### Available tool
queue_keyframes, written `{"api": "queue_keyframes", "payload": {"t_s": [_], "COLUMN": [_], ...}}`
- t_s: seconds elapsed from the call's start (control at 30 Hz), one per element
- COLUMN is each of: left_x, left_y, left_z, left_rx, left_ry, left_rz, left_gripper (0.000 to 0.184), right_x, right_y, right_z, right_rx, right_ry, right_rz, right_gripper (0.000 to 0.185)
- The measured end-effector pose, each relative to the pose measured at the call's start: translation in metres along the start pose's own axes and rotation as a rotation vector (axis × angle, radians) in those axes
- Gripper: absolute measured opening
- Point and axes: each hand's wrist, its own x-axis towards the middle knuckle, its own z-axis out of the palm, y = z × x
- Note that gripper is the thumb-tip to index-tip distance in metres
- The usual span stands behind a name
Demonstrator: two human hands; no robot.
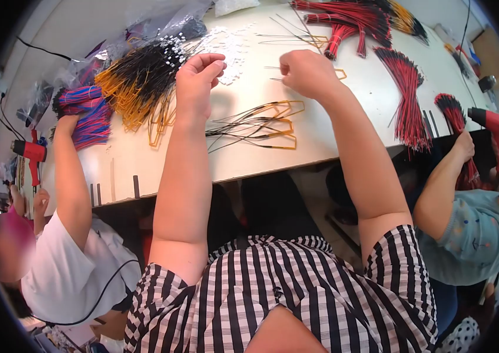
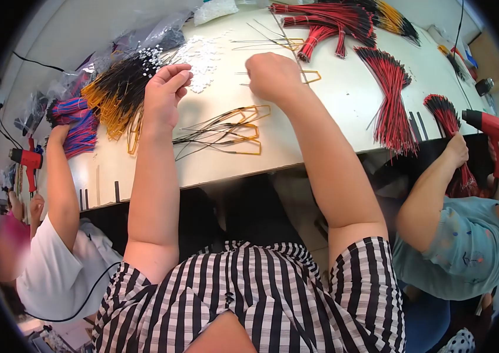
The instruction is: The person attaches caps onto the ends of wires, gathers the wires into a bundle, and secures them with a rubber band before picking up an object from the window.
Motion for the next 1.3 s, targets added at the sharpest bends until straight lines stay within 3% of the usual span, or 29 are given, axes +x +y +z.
{"api": "queue_keyframes", "payload": {"t_s": [0.03, 0.2, 0.37, 0.43, 0.5, 0.63, 1.3], "left_x": [0.0, 0.0, -0.002, -0.003, -0.004, -0.006, -0.01], "left_y": [-0.001, -0.006, -0.006, -0.005, -0.003, -0.002, 0.0], "left_z": [0.001, -0.002, 0.001, 0.004, 0.005, 0.006, 0.011], "left_rx": [-0.001, -0.003, -0.02, -0.022, -0.015, -0.037, -0.129], "left_ry": [-0.004, -0.029, -0.084, -0.069, -0.078, -0.14, -0.183], "left_rz": [0.0, -0.001, -0.015, -0.057, -0.065, -0.074, -0.167], "left_gripper": [0.012, 0.012, 0.013, 0.014, 0.014, 0.014, 0.013], "right_x": [0.001, 0.012, 0.01, 0.007, 0.004, 0.003, -0.003], "right_y": [0.0, -0.008, -0.01, -0.013, -0.014, -0.02, -0.025], "right_z": [0.004, 0.019, 0.025, 0.03, 0.031, 0.033, 0.028], "right_rx": [0.058, -0.055, 0.035, 0.202, 0.748, 0.999, 0.82], "right_ry": [0.083, 0.125, 0.154, 0.274, 0.216, 0.248, 0.479], "right_rz": [-0.052, -0.007, -0.118, -0.167, -0.095, -0.157, -0.312], "right_gripper": [0.006, 0.008, 0.01, 0.008, 0.006, 0.005, 0.009]}}
